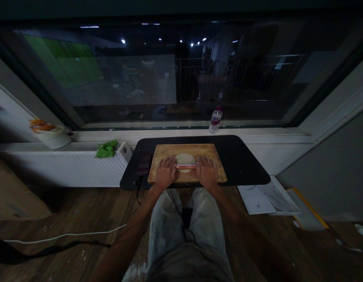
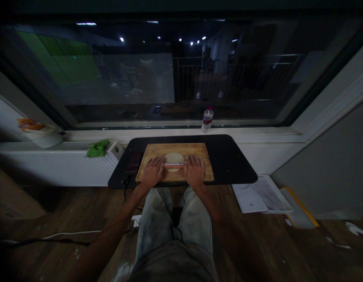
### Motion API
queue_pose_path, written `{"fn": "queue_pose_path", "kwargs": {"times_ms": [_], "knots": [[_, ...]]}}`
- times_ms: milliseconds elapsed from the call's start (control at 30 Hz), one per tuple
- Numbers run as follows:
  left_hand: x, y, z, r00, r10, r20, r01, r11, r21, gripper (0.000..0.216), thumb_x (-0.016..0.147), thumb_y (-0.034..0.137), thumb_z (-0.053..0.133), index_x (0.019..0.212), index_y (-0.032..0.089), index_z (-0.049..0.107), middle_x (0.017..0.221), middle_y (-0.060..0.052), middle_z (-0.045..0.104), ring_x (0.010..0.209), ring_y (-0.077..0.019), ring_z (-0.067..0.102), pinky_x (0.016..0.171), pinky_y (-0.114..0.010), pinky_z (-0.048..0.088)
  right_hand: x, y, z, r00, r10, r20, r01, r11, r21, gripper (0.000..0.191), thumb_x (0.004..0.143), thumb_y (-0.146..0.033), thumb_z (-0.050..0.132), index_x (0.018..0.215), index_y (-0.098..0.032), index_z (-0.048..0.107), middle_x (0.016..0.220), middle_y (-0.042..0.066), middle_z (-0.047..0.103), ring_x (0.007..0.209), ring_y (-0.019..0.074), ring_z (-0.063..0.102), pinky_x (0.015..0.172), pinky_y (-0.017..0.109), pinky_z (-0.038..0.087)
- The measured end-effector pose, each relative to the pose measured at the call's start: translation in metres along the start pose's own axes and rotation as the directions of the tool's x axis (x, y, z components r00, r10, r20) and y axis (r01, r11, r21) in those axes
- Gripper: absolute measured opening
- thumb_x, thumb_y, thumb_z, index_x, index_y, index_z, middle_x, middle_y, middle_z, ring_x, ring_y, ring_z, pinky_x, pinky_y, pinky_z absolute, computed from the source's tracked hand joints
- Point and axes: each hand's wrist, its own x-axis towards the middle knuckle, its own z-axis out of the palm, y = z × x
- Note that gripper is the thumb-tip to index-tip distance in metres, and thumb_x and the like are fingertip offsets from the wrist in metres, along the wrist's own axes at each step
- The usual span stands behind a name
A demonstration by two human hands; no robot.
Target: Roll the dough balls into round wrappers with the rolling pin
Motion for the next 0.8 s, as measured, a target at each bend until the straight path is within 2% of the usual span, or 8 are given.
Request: {"fn": "queue_pose_path", "kwargs": {"times_ms": [333,600,800], "knots": [[-0.011,0.001,-0.002,0.999,0.03,-0.028,-0.03,1.0,-0.008,0.05,0.117,0.034,0.04,0.154,0.022,0.071,0.163,-0.01,0.07,0.156,-0.0298,0.06,0.141,-0.057,0.033,-0.016,0.003,0.009,0.996,-0.018,-0.087,0.019,1.0,0.002,0.052,0.119,-0.032,0.04,0.16,-0.013,0.067,0.162,0.019,0.068,0.156,0.0351,0.054,0.134,0.055,0.028],[-0.016,0.004,-0.005,0.997,0.047,-0.054,-0.047,0.999,0.002,0.046,0.116,0.031,0.044,0.151,0.024,0.074,0.161,-0.01,0.071,0.154,-0.0305,0.062,0.14,-0.058,0.037,-0.028,0.004,0.011,0.987,-0.048,-0.153,0.048,0.999,-0.004,0.053,0.119,-0.032,0.04,0.163,-0.016,0.065,0.161,0.017,0.07,0.156,0.0357,0.054,0.134,0.058,0.03],[-0.018,0.002,0.0,0.995,0.048,-0.082,-0.05,0.999,-0.013,0.047,0.117,0.033,0.043,0.153,0.026,0.072,0.16,-0.009,0.072,0.154,-0.0301,0.061,0.141,-0.06,0.035,-0.028,0.004,0.009,0.987,-0.063,-0.15,0.064,0.998,-0.001,0.053,0.118,-0.031,0.04,0.164,-0.015,0.064,0.161,0.018,0.069,0.157,0.0363,0.053,0.134,0.058,0.03]]}}
